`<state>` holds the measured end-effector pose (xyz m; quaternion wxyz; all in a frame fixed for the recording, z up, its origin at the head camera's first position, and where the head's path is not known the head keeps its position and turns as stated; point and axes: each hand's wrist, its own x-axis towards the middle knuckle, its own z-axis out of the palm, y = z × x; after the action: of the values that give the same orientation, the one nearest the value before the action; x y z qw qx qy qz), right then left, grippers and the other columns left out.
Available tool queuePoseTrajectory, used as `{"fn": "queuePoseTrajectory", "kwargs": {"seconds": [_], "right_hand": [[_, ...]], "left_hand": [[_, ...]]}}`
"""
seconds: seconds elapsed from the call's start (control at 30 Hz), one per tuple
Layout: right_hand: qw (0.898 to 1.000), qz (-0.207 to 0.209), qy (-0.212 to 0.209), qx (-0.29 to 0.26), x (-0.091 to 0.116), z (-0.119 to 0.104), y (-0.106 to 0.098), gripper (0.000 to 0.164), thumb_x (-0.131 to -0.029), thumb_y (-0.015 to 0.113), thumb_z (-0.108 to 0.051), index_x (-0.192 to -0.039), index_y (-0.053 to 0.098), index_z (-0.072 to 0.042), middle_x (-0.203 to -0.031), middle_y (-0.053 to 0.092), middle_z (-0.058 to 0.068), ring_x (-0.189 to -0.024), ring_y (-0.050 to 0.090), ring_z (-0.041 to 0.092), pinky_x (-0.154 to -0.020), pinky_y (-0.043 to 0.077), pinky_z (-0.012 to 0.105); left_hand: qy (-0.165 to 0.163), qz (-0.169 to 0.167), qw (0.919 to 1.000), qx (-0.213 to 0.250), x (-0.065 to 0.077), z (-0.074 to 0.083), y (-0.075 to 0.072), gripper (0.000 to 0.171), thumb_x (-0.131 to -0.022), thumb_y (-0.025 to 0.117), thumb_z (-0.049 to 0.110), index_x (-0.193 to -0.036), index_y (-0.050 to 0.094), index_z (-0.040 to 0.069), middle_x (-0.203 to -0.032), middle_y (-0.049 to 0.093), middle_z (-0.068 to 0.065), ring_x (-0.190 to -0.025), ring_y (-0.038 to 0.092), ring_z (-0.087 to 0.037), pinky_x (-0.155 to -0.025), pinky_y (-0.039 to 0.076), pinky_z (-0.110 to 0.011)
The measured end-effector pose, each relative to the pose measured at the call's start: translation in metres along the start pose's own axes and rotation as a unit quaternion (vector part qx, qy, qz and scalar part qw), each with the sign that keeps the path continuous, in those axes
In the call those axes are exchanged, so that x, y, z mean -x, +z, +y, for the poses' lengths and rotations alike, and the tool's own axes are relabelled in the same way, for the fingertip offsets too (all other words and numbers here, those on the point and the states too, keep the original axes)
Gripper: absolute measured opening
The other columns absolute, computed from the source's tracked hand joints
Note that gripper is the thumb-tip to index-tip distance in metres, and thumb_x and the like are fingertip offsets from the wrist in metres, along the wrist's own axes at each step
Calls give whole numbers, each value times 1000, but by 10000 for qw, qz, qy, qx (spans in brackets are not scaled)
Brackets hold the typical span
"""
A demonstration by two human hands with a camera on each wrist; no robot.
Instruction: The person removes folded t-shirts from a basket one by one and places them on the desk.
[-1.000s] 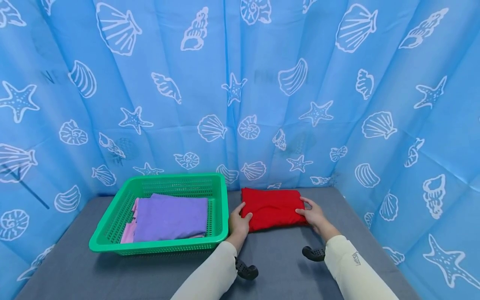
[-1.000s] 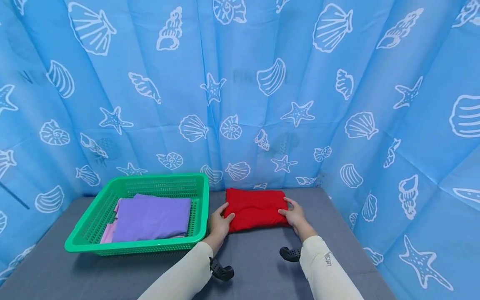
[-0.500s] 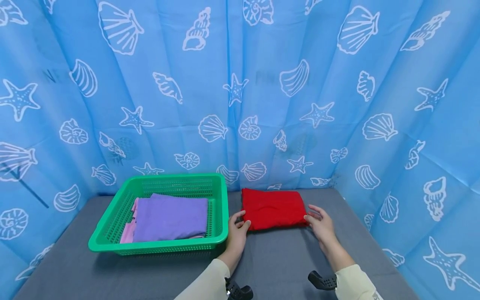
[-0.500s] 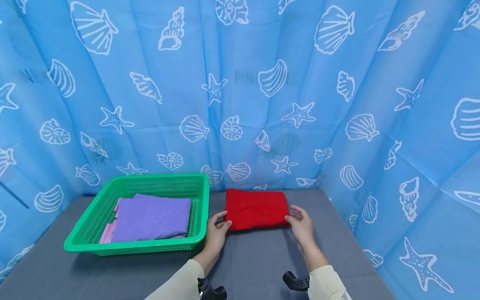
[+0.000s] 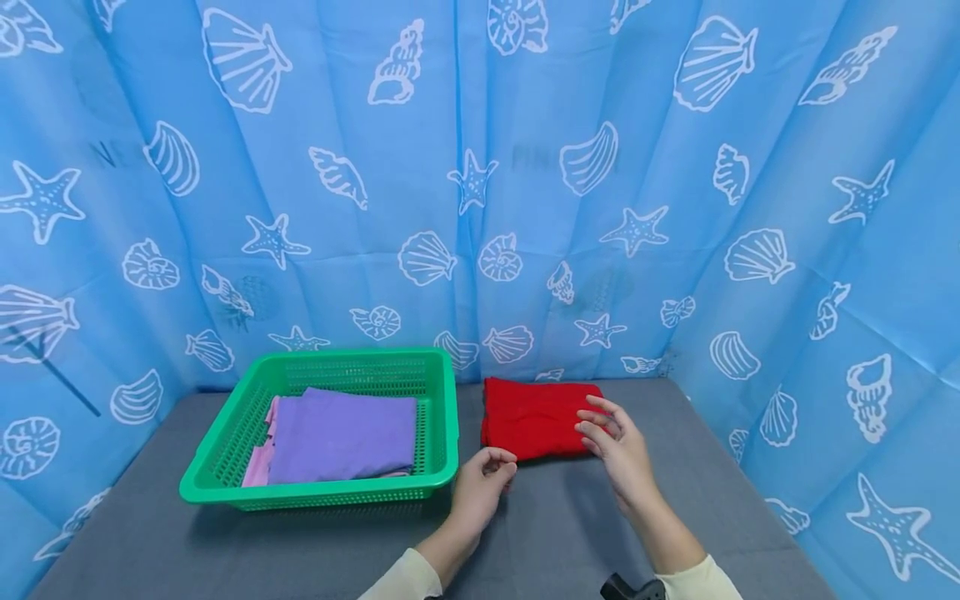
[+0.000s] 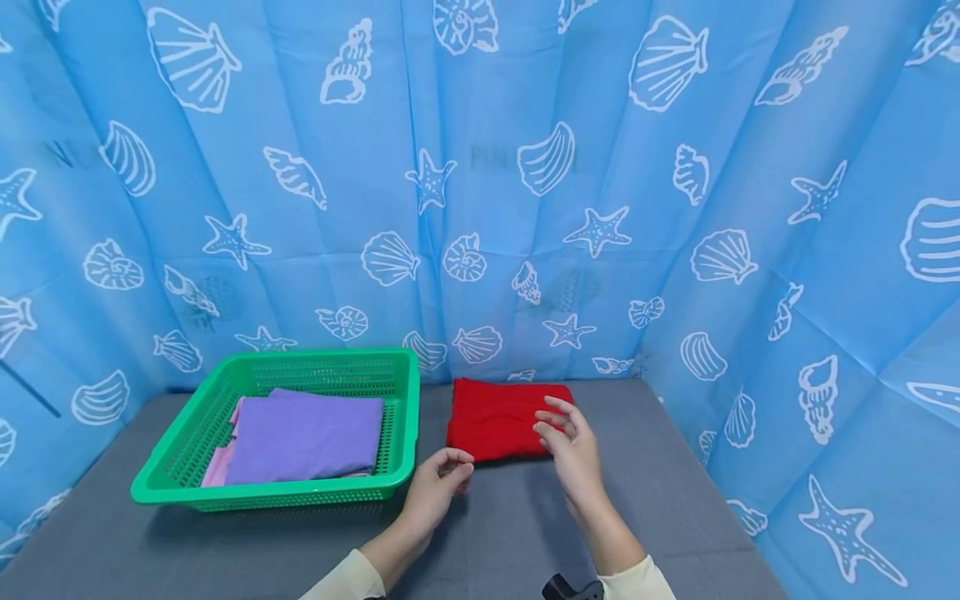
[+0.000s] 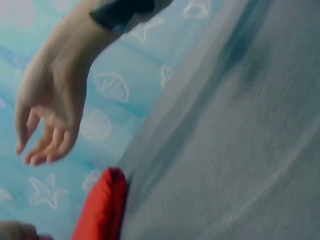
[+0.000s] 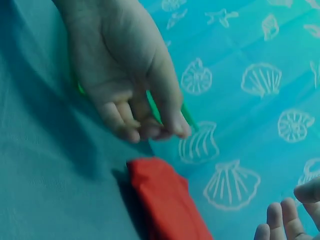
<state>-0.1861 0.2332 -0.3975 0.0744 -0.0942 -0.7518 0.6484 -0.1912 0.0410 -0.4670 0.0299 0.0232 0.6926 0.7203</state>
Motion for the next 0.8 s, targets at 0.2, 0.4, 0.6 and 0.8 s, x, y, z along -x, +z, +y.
{"fn": "queuePoseTrajectory", "kwargs": {"seconds": [0.2, 0.4, 0.6, 0.8], "right_hand": [[9994, -59, -336, -62, 14, -4, 14, 45, -97, 63, -17, -139, 48, -15, -130, 58, 13, -95, 65, 7, -88, 52, 21], [9980, -205, -553, -229, 20, -10, 28, 43, -96, 64, -16, -136, 50, -16, -127, 60, 13, -97, 66, 11, -88, 53, 22], [9949, -458, -693, -571, 18, -22, 46, 42, -97, 61, -10, -137, 50, -16, -124, 61, 15, -96, 67, 15, -87, 54, 23], [9916, -785, -730, -718, 15, -34, 72, 43, -97, 61, -11, -138, 50, -13, -122, 62, 16, -96, 67, 20, -91, 55, 31]], "left_hand": [[-123, -571, 9982, 114, 17, 20, -3, 15, -91, 70, 14, -102, 67, 4, -83, 65, -8, -72, 62, -16, -71, 58, -30], [244, -760, 9968, 48, 20, 44, -24, 25, -92, 70, 22, -109, 65, 4, -88, 64, -4, -77, 62, -17, -76, 57, -29], [601, -516, 9969, -30, 13, 64, -51, 24, -95, 67, 19, -112, 63, 4, -92, 62, -4, -79, 61, -18, -78, 55, -30], [766, -36, 9968, -227, 4, 75, -84, 20, -95, 65, 15, -110, 64, 3, -96, 62, -8, -80, 62, -19, -77, 56, -32]]}}
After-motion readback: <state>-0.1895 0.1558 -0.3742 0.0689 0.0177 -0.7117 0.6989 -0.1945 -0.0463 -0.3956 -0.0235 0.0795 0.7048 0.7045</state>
